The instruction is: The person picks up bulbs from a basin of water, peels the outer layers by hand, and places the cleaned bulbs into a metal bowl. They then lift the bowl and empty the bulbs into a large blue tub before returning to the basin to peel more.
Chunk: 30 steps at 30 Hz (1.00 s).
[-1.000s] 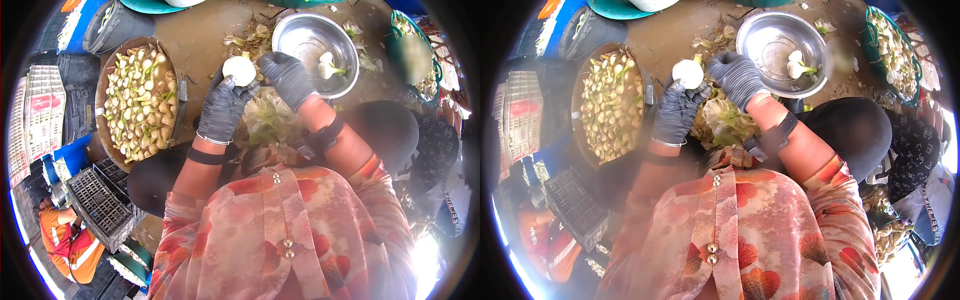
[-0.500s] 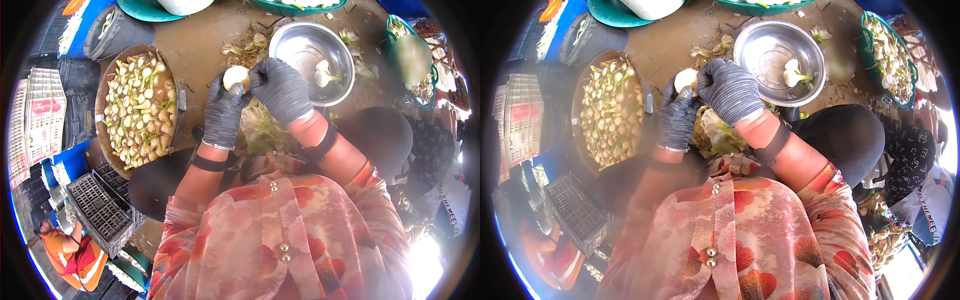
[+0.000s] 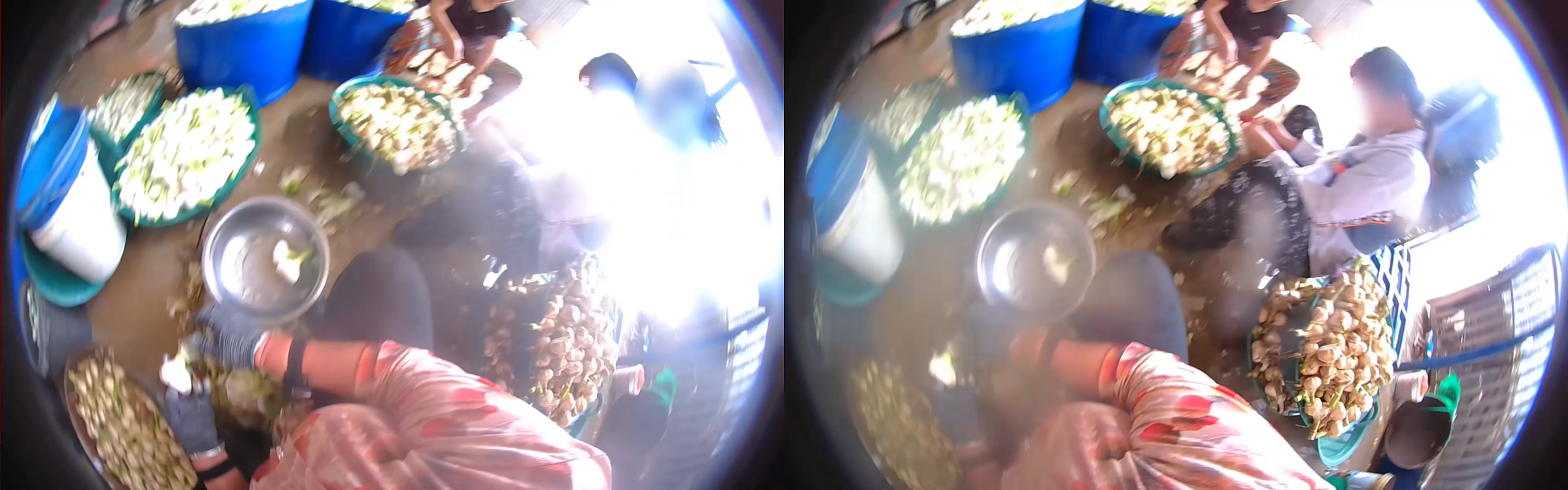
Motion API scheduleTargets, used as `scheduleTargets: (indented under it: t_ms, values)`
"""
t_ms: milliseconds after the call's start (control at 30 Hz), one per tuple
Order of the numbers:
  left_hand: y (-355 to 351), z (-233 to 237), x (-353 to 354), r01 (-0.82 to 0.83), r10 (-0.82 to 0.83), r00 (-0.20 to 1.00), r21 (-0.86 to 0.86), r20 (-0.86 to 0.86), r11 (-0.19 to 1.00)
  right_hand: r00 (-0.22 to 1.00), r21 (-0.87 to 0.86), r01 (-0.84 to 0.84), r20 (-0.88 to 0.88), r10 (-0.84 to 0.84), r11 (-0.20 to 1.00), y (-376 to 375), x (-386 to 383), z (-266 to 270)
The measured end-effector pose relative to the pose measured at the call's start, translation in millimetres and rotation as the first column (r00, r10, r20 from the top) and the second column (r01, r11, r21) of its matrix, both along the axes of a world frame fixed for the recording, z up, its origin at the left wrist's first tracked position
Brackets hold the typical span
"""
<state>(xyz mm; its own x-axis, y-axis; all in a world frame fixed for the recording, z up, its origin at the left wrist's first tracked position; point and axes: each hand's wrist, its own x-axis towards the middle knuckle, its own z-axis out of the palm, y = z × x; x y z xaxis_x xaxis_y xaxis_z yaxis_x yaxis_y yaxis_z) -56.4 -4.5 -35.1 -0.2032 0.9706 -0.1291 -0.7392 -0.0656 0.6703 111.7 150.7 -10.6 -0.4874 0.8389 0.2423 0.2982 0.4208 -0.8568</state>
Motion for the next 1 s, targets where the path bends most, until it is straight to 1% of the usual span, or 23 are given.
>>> scheduleTargets:
  t_ms: [67,100,133,167,200,233,300,333,367,400,433,467,500,600,633,733,767,833,867,933,967,1000]
  values:
    - [8,-2,-3,0.07,-0.077,0.988,-0.058,-0.135,0.996,0.959,0.091,-0.258,-0.101,0.266,0.962,5,1,9]
    - [12,-6,-1,0.106,-0.115,0.977,-0.058,-0.178,0.993,0.953,0.01,-0.302,-0.034,0.302,0.953,13,-7,-25]
    - [24,1,10,0.125,-0.134,0.961,-0.05,-0.241,0.991,0.935,-0.089,-0.352,0.015,0.355,0.932,21,-25,-84]
    - [34,7,20,0.143,-0.149,0.941,-0.043,-0.304,0.989,0.927,-0.122,-0.375,-0.028,0.374,0.919,11,-13,-47]
    - [22,-10,18,0.004,-0.064,0.922,-0.157,-0.382,0.988,0.918,-0.154,-0.398,-0.07,0.391,0.905,-1,0,-2]
    - [21,20,33,-0.029,0.126,0.945,-0.307,0.303,0.951,0.926,-0.074,-0.378,-0.052,0.375,0.923,0,-13,-63]
    - [4,-22,22,0.035,-0.003,0.996,-0.343,0.092,0.939,0.893,0.133,-0.437,0.179,0.412,0.889,7,11,7]
    - [-4,-41,18,0.062,-0.072,0.997,-0.363,-0.014,0.93,0.862,0.122,-0.488,0.225,0.455,0.864,6,6,-11]
    - [7,-29,29,-0.013,-0.006,0.998,-0.342,-0.055,0.94,0.867,0.135,-0.447,0.308,0.391,0.884,4,8,12]
    - [9,0,32,-0.02,-0.036,0.981,-0.287,-0.188,0.958,0.898,0.012,-0.426,0.123,0.422,0.904,-1,10,23]
    - [12,28,34,-0.029,-0.048,0.946,-0.232,-0.32,0.972,0.91,-0.016,-0.405,0.082,0.405,0.914,-5,5,29]
    - [14,26,33,-0.019,-0.092,0.913,-0.267,-0.396,0.963,0.92,0.05,-0.379,0.125,0.371,0.924,-8,0,31]
    - [16,23,32,-0.011,-0.139,0.873,-0.302,-0.468,0.953,0.924,0.069,-0.376,0.099,0.369,0.924,-1,3,23]
    - [17,28,33,0.009,-0.118,0.88,-0.231,-0.461,0.973,0.933,0.052,-0.343,0.129,0.335,0.938,1,0,6]
    - [17,25,31,-0.024,-0.105,0.834,-0.227,-0.542,0.974,0.946,-0.201,-0.306,0.044,0.321,0.931,-1,0,19]
    - [17,21,25,-0.039,-0.06,0.86,-0.182,-0.508,0.983,0.905,-0.257,-0.423,-0.177,0.388,0.869,-3,0,19]
    - [17,24,24,-0.039,-0.08,0.82,-0.195,-0.567,0.98,0.9,-0.258,-0.436,-0.115,0.421,0.862,-4,2,26]
    - [15,29,20,-0.029,-0.126,0.733,-0.216,-0.668,0.976,0.895,-0.238,-0.445,-0.096,0.435,0.863,-5,3,23]
    - [14,32,19,-0.017,-0.128,0.701,-0.195,-0.702,0.981,0.894,-0.228,-0.447,-0.086,0.439,0.865,-5,4,21]
    - [15,36,19,0.018,-0.128,0.631,-0.151,-0.765,0.988,0.897,-0.269,-0.441,-0.101,0.43,0.856,-2,4,19]
    - [18,34,22,0.002,-0.08,0.539,-0.093,-0.838,0.996,0.9,-0.29,-0.435,-0.107,0.423,0.853,-2,4,17]
    - [19,35,23,0.011,-0.068,0.481,-0.072,-0.874,0.997,0.918,-0.366,-0.395,-0.135,0.372,0.843,-3,3,16]
